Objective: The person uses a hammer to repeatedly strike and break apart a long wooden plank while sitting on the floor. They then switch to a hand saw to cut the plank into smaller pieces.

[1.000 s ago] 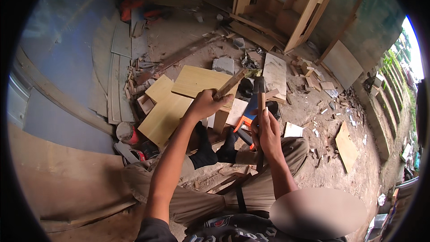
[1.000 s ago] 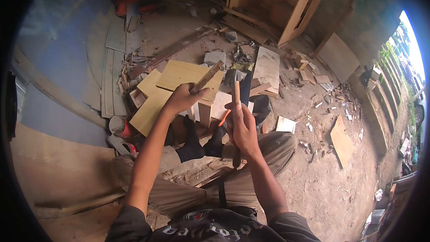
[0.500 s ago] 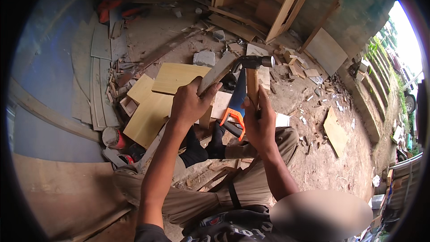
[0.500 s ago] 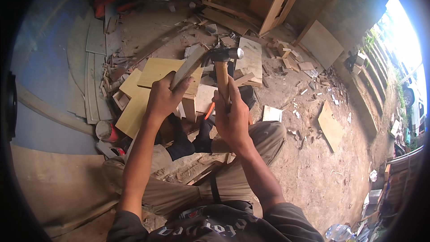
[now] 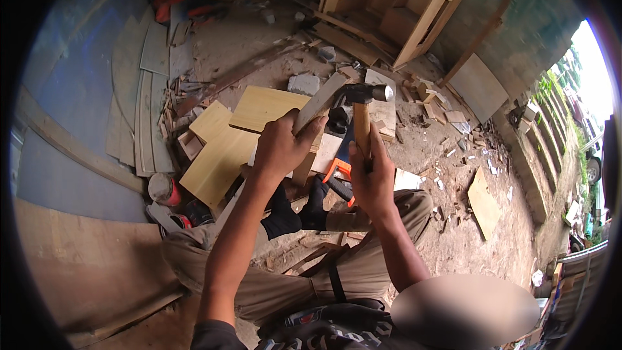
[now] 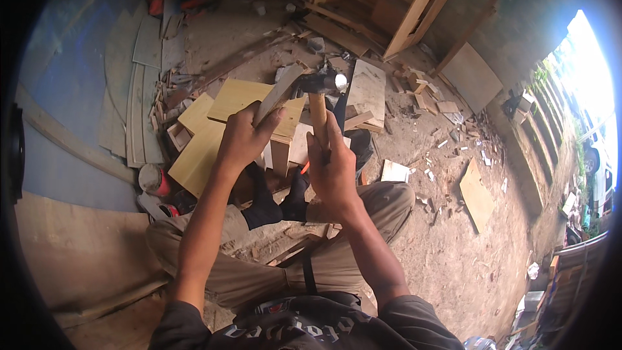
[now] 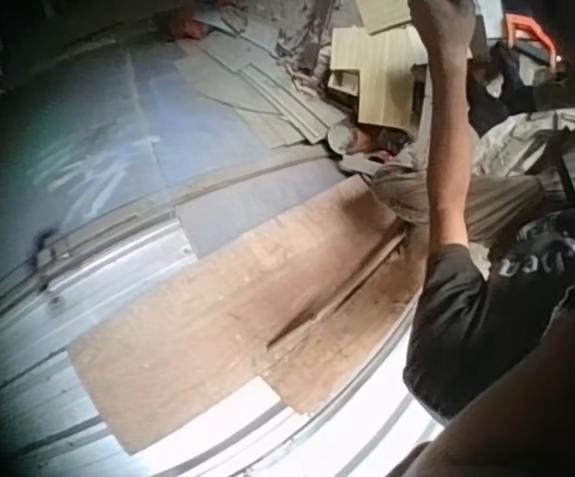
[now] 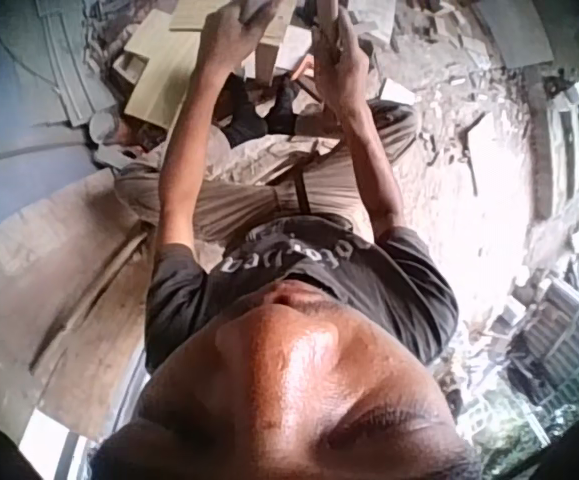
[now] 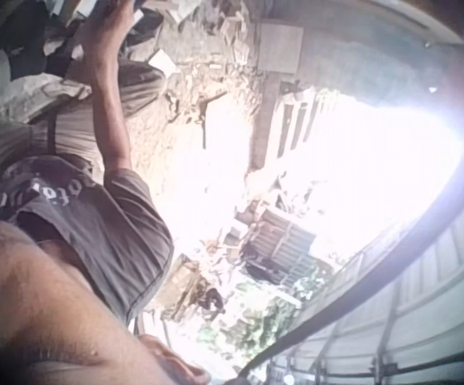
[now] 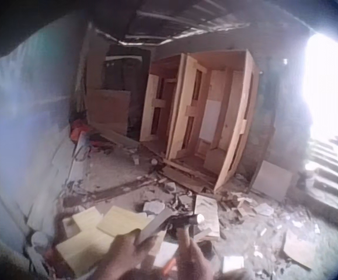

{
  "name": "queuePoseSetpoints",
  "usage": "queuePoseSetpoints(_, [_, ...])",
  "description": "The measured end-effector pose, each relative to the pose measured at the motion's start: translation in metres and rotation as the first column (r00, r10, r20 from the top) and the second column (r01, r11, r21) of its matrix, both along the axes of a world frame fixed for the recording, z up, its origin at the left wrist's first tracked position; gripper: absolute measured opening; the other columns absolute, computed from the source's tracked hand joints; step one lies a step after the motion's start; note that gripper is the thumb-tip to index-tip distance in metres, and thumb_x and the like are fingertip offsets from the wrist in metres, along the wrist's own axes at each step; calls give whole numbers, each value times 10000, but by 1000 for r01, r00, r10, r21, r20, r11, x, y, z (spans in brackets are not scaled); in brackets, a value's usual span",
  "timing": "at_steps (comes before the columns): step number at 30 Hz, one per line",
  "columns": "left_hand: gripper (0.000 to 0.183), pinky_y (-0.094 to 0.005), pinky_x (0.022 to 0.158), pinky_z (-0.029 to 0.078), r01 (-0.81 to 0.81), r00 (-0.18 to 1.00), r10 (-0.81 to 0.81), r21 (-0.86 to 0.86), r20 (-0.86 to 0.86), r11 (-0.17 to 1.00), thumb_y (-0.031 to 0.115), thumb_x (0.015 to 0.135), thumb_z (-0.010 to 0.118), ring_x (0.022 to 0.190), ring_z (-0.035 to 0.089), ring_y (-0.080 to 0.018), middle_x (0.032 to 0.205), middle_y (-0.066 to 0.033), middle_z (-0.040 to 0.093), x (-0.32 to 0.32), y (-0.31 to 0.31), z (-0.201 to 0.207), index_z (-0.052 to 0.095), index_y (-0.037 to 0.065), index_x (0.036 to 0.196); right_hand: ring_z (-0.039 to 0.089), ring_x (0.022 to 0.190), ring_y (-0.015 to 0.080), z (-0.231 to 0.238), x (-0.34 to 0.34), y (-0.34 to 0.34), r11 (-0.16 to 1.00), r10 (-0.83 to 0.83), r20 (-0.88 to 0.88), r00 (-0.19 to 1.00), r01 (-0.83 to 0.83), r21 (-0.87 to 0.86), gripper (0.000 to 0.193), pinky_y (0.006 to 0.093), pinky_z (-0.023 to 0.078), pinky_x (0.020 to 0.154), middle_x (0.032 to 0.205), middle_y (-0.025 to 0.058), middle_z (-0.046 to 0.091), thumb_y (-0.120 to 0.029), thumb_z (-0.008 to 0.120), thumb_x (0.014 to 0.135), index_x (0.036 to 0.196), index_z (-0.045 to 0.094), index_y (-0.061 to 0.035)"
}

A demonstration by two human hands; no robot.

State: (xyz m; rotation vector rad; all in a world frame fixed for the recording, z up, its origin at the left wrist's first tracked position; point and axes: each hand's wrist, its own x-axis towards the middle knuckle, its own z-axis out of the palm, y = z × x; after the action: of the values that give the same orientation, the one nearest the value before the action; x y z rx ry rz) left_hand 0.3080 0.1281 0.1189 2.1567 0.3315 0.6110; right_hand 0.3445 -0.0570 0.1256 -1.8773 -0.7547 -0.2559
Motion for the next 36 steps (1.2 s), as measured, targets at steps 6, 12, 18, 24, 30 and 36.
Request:
queuePoseSetpoints(6, [553,-379,643,492,43,999,-44,-50,-23,998,502,923,577,665,645,-263,704,-188,639,1,5,-9,638,-48,914,706,842,297,9,27,-20,980,116,51,992,-106,-168,482,347,532,705,973,263,670,-58,631,916,1367,468,-11])
queuePoseSetpoints(12, [587,-415,667,505,83,993,-90,-90,-77,992,529,919,563,743,657,-360,735,-225,652,6,6,-15,637,-53,892,663,862,425,44,43,-33,899,256,137,957,-184,-398,483,447,518,734,979,268,662,-98,622,921,1374,473,-25])
queuePoseSetpoints(18, [606,-433,720,514,85,977,-114,-156,-182,984,563,901,558,820,679,-399,806,-232,681,9,6,-23,657,-33,944,658,871,426,45,51,-37,850,343,133,930,-247,-465,485,460,513,738,958,267,665,-120,612,932,1385,465,-28])
queuePoseSetpoints(24, [524,-365,733,470,154,983,-169,-175,-71,972,487,929,553,767,624,-212,799,-139,656,14,3,-55,637,-22,1022,664,755,305,51,54,-52,805,269,-131,954,-297,-513,466,398,515,696,922,192,672,-166,612,949,1365,482,-2])
queuePoseSetpoints(30, [536,-364,695,457,220,954,-256,-218,-156,951,489,917,568,713,605,-200,725,-124,636,12,-7,-47,651,-40,922,460,562,66,61,54,-71,810,275,-602,750,-518,-275,504,257,420,502,722,-7,480,-238,578,987,1422,426,-36])
queuePoseSetpoints(36, [606,-392,603,464,258,934,-301,-217,-195,942,575,904,539,603,623,-258,593,-128,598,5,-12,-35,640,-4,756,377,484,33,71,43,-73,854,279,-791,544,-518,-55,518,209,330,387,690,-49,409,-292,540,1006,1449,382,-75])
